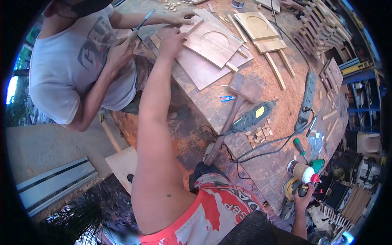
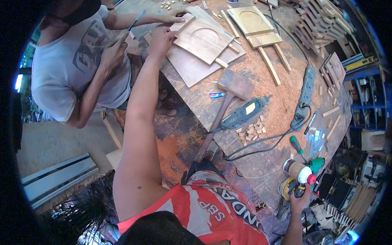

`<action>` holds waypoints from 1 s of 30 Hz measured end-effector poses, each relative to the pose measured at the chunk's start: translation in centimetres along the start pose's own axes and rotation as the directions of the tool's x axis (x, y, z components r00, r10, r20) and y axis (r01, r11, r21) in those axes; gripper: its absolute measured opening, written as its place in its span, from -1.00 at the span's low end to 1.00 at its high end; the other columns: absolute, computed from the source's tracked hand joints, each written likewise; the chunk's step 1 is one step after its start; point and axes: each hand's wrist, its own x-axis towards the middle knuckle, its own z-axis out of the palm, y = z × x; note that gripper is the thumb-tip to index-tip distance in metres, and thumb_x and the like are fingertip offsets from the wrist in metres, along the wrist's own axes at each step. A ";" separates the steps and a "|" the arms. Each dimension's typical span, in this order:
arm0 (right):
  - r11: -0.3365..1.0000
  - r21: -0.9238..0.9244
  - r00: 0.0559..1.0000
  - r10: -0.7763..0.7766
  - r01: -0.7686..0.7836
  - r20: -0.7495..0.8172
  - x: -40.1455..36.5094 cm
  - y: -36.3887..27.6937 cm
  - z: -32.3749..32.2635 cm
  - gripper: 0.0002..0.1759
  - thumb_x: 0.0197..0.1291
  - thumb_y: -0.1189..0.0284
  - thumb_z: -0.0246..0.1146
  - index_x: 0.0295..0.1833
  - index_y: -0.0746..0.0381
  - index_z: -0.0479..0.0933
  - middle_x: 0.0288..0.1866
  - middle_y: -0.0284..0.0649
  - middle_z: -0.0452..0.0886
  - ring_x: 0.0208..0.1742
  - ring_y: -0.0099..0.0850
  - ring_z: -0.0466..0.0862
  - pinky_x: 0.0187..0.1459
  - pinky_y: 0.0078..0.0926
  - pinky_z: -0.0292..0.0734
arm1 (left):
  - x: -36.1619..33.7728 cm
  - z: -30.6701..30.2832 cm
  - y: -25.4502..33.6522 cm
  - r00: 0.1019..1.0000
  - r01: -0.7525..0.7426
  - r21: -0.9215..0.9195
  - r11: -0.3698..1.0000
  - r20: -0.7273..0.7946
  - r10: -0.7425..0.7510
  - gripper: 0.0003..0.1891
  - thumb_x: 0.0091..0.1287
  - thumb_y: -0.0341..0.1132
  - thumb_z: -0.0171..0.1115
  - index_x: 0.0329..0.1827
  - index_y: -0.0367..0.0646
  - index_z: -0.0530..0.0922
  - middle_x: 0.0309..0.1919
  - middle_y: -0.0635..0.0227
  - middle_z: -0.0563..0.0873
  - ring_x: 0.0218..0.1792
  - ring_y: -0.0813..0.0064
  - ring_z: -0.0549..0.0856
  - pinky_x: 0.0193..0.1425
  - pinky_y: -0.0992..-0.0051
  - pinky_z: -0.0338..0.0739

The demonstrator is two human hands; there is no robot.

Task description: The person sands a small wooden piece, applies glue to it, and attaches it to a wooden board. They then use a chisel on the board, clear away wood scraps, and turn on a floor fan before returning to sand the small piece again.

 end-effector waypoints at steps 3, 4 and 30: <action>1.000 -0.022 1.000 -0.008 0.008 -0.002 0.0 0.0 0.0 -0.19 -0.15 0.57 0.41 0.33 0.29 0.34 0.19 -0.04 0.45 0.28 -0.14 0.45 0.35 -0.27 0.29 | 1.0 0.3 -0.3 0.985 -0.058 0.048 0.997 0.165 0.049 -0.81 0.23 -0.34 0.21 -0.15 0.04 0.73 -0.15 0.27 0.65 -0.02 0.19 0.65 0.03 0.23 0.54; 1.000 -0.021 1.000 -0.007 0.006 -0.005 0.1 -0.1 0.0 -0.19 -0.15 0.57 0.41 0.33 0.29 0.34 0.19 -0.04 0.45 0.28 -0.14 0.45 0.35 -0.27 0.29 | 1.2 0.4 -0.4 0.975 -0.075 0.056 0.996 0.213 0.061 -0.80 0.23 -0.33 0.19 -0.14 0.04 0.72 -0.15 0.26 0.67 -0.01 0.18 0.65 0.05 0.24 0.53; 1.000 -0.010 1.000 -0.016 0.016 -0.023 0.0 -0.1 0.0 -0.16 -0.19 0.51 0.46 0.33 0.28 0.38 0.24 0.00 0.50 0.30 -0.07 0.48 0.37 -0.20 0.32 | -3.3 -2.2 9.2 0.898 0.291 -0.922 -0.257 0.355 -0.258 -0.74 0.45 -0.39 0.21 0.14 -0.19 0.49 -0.23 0.26 0.70 -0.24 0.48 0.72 -0.13 0.53 0.69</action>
